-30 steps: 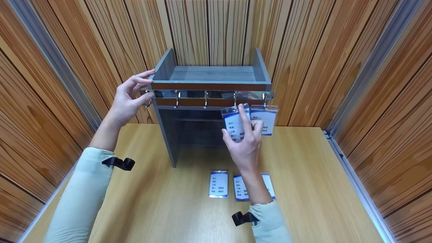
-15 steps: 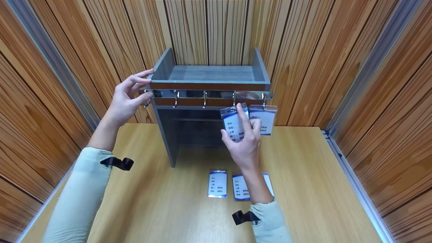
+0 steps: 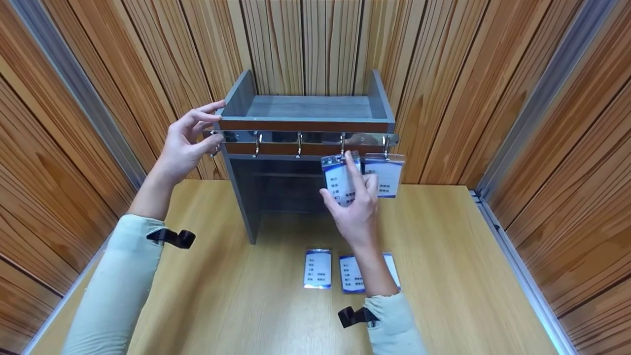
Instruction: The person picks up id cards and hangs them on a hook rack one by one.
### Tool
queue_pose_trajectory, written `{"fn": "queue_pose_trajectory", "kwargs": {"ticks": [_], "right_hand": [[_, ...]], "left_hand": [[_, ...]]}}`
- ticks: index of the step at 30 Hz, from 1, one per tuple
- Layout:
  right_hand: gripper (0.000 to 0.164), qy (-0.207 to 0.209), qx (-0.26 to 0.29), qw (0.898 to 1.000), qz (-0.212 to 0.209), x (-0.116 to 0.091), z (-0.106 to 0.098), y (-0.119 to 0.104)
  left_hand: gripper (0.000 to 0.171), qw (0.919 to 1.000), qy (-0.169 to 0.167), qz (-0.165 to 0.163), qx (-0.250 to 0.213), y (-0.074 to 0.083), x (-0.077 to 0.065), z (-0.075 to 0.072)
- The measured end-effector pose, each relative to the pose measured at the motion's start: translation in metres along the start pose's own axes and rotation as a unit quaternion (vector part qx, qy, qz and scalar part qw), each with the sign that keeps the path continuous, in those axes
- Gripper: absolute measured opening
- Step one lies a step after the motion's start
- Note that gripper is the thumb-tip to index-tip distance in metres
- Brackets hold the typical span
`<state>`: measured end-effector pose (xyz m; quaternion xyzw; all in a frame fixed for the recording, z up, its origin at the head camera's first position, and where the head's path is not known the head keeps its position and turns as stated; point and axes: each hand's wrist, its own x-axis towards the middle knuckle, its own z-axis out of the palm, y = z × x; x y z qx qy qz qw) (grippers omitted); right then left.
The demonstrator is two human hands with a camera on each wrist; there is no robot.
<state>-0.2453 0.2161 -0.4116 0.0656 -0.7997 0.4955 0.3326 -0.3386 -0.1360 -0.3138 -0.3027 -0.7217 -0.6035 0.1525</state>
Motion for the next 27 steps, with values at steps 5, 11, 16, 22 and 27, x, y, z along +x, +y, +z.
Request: {"fn": "queue_pose_trajectory", "kwargs": {"ticks": [5,11,16,22,27], "right_hand": [[0.090,0.017,-0.019,1.000,0.003,0.000,0.008,-0.002],[0.091,0.032,-0.025,0.999,0.015,0.002,0.013,-0.003],[0.090,0.037,-0.020,0.999,0.015,0.002,0.015,-0.003],[0.089,0.055,-0.002,0.998,-0.003,-0.003,0.017,0.002],[0.085,0.068,0.005,0.997,-0.023,-0.008,0.018,0.007]], "left_hand": [[0.027,1.0000,0.001,0.001,0.001,0.001,0.000,0.000],[0.028,1.0000,0.001,0.001,0.007,0.003,0.000,0.000],[0.028,1.0000,0.003,0.000,0.009,0.003,0.001,0.000],[0.027,1.0000,0.000,0.002,0.002,0.002,0.001,0.000],[0.027,1.0000,0.000,0.001,-0.004,0.001,0.000,0.000]]}}
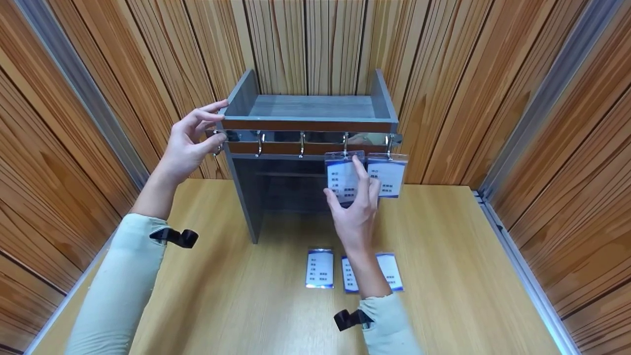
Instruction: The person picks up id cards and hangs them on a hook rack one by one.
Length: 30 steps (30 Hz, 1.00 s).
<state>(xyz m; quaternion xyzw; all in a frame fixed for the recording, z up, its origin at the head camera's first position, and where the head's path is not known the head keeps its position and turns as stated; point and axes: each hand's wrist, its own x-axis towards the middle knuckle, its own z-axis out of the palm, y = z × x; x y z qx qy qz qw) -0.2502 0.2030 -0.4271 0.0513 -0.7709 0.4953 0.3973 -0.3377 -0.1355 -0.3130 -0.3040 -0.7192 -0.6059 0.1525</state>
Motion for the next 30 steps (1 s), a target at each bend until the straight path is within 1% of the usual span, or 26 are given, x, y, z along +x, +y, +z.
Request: {"fn": "queue_pose_trajectory", "kwargs": {"ticks": [7,16,22,30], "right_hand": [[0.079,0.011,-0.006,1.000,0.008,-0.007,-0.001,0.005],[0.070,0.023,0.002,1.000,0.005,-0.013,-0.004,0.010],[0.069,0.015,-0.006,1.000,0.018,-0.018,-0.008,0.014],[0.068,0.015,-0.013,1.000,0.019,-0.022,-0.015,0.021]], "left_hand": [[0.027,1.0000,0.001,0.000,0.007,0.000,0.000,-0.001],[0.027,1.0000,0.002,-0.003,0.006,-0.001,-0.001,0.000],[0.028,1.0000,0.003,-0.004,0.004,-0.001,-0.001,0.000],[0.027,1.0000,0.003,-0.002,0.004,-0.001,-0.001,0.000]]}}
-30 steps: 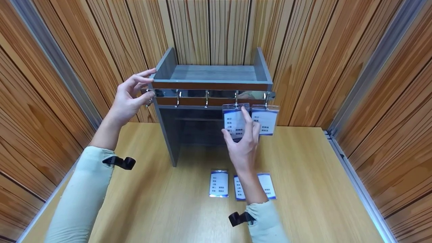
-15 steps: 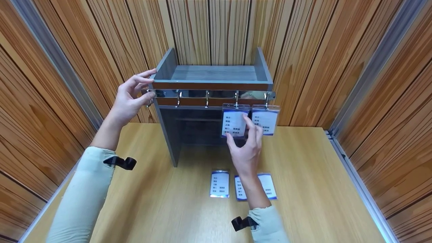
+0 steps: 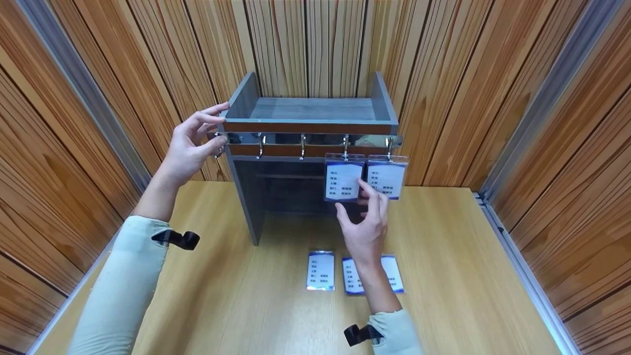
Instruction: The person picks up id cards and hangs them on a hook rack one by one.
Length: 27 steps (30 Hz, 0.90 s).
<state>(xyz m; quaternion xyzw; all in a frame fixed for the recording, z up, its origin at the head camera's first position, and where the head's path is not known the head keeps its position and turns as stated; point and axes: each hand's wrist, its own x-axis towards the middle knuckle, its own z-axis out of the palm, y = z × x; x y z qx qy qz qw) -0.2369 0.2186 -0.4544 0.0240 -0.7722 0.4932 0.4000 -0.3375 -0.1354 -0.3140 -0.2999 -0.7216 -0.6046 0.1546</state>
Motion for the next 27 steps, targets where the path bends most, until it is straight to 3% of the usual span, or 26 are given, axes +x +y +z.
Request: {"fn": "queue_pose_trajectory", "kwargs": {"ticks": [14,27], "right_hand": [[0.068,-0.030,-0.014,0.999,0.007,-0.006,-0.012,0.014],[0.061,-0.054,-0.024,0.998,-0.028,-0.021,-0.017,0.038]], "left_hand": [[0.028,1.0000,0.000,-0.005,0.008,0.000,0.001,0.002],[0.027,1.0000,-0.001,-0.007,0.005,0.001,0.002,0.002]]}}
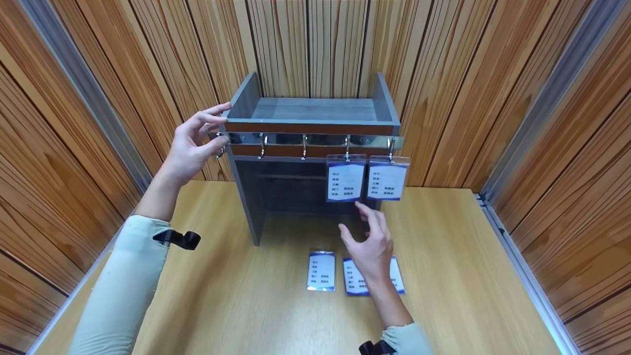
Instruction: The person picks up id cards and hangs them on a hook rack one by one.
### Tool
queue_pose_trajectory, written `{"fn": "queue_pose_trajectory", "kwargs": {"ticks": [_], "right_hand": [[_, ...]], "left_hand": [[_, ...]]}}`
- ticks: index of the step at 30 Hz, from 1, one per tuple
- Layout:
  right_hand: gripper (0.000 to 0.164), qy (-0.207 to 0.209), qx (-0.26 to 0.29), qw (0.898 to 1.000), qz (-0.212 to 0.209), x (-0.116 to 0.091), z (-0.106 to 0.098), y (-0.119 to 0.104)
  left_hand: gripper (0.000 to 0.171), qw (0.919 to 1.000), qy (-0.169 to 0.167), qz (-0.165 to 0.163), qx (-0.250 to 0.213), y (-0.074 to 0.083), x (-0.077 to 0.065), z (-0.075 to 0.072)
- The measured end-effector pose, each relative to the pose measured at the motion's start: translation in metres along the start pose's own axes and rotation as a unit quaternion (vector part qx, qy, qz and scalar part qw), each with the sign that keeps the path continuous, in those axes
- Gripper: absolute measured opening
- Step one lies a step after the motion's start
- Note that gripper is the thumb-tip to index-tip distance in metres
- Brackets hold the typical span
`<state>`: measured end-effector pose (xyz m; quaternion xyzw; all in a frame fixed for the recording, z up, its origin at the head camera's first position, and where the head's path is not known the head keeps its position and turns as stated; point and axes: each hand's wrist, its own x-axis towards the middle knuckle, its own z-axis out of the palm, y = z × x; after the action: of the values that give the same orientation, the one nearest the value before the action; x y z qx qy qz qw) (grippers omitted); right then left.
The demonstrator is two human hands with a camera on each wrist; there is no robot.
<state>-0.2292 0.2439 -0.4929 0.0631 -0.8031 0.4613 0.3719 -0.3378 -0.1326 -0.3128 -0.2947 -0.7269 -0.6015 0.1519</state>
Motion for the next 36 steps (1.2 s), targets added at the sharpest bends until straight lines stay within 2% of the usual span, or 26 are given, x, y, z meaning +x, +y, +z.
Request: {"fn": "queue_pose_trajectory", "kwargs": {"ticks": [16,27,36], "right_hand": [[0.063,-0.048,-0.039,0.998,0.005,-0.021,-0.010,0.034],[0.065,-0.083,-0.076,0.992,0.058,-0.033,-0.025,0.053],[0.065,-0.097,-0.087,0.989,0.074,-0.040,-0.039,0.068]], "left_hand": [[0.027,1.0000,-0.005,0.006,-0.001,0.000,0.002,-0.001],[0.027,0.9999,-0.002,0.011,-0.004,-0.001,0.001,0.001],[0.027,1.0000,0.001,0.009,0.001,-0.001,-0.001,0.000]]}}
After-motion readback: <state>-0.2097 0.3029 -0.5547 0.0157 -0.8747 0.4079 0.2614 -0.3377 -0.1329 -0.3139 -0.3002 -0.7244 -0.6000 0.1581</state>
